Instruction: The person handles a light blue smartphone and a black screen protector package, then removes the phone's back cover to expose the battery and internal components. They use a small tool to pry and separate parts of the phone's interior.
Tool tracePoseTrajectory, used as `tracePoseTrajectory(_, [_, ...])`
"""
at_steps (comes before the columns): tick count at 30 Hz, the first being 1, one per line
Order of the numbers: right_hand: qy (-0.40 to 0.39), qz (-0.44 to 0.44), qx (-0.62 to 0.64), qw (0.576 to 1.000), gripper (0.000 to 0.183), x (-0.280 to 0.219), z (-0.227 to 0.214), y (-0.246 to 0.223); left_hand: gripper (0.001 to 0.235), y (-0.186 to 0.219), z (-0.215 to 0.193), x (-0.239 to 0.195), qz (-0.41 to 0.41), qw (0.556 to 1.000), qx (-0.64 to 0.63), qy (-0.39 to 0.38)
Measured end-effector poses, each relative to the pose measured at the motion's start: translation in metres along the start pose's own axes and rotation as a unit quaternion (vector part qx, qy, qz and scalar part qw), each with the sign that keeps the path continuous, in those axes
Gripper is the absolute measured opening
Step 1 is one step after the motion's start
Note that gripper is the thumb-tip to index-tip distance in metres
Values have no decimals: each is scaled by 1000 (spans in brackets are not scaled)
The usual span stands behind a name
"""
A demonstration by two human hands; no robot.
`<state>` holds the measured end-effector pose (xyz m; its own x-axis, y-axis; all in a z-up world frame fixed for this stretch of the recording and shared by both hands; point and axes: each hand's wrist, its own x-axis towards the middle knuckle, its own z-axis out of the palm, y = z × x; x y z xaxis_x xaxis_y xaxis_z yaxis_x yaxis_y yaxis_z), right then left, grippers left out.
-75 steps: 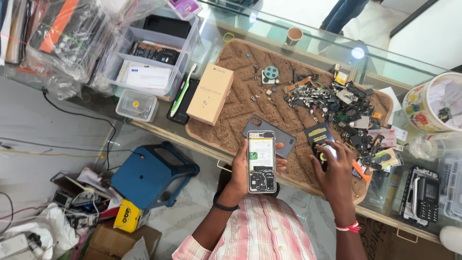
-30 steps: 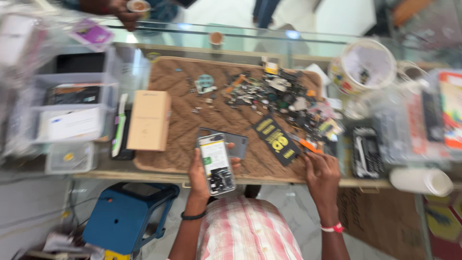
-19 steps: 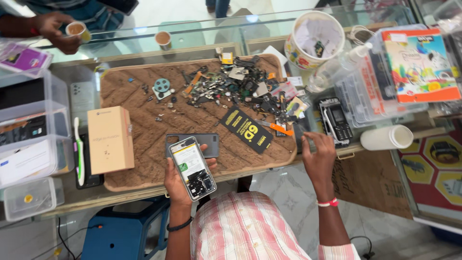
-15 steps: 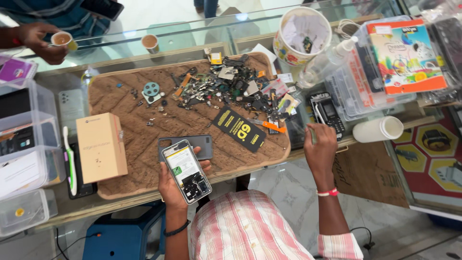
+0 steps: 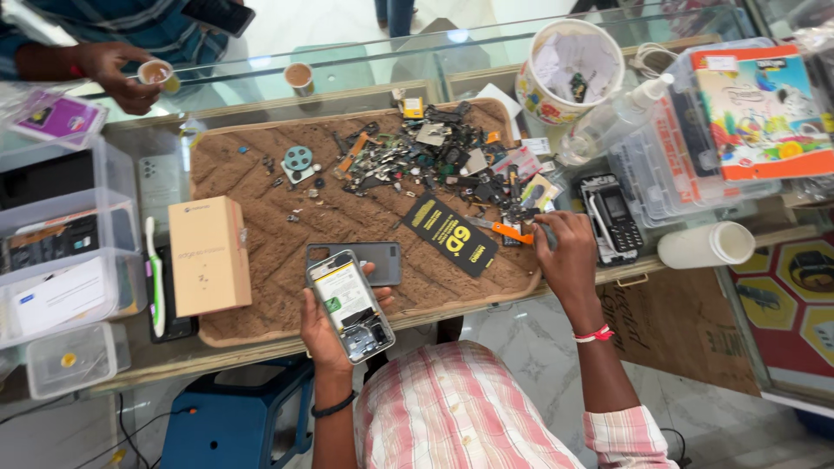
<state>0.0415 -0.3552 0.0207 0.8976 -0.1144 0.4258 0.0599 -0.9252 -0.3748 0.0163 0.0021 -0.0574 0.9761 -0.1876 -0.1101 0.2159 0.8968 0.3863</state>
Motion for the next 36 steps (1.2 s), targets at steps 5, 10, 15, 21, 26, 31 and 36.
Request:
tracePoseTrajectory(5, [-27, -36, 36, 998, 13, -2, 10, -32, 81, -4, 1, 3, 2, 1000, -1, -21])
tracePoseTrajectory(10, [-44, -101, 115, 987, 18, -3, 23, -88, 80, -6, -10, 4, -15, 998, -43, -35])
tracePoseTrajectory(15, [-95, -187, 185, 960, 25, 19, 34, -165, 77, -14, -25, 20, -36, 993, -83, -70])
tracePoseTrajectory(21, [-122, -376, 222, 891, 24, 35, 61, -278, 72, -32, -61, 24, 10, 1000, 25, 0])
tracePoseTrajectory(26, [-154, -480, 184, 844, 25, 31, 130, -359, 75, -45, -85, 27, -23, 992, 117, 40])
tracePoseTrajectory(31, [-193, -544, 134, 805, 30, 10, 210, -430, 79, -43, -95, 27, -81, 994, 57, -39])
tracePoseTrajectory(36, [-198, -563, 10, 802, 20, 0, 261, -452, 85, -20, -74, 31, -259, 949, -118, -136])
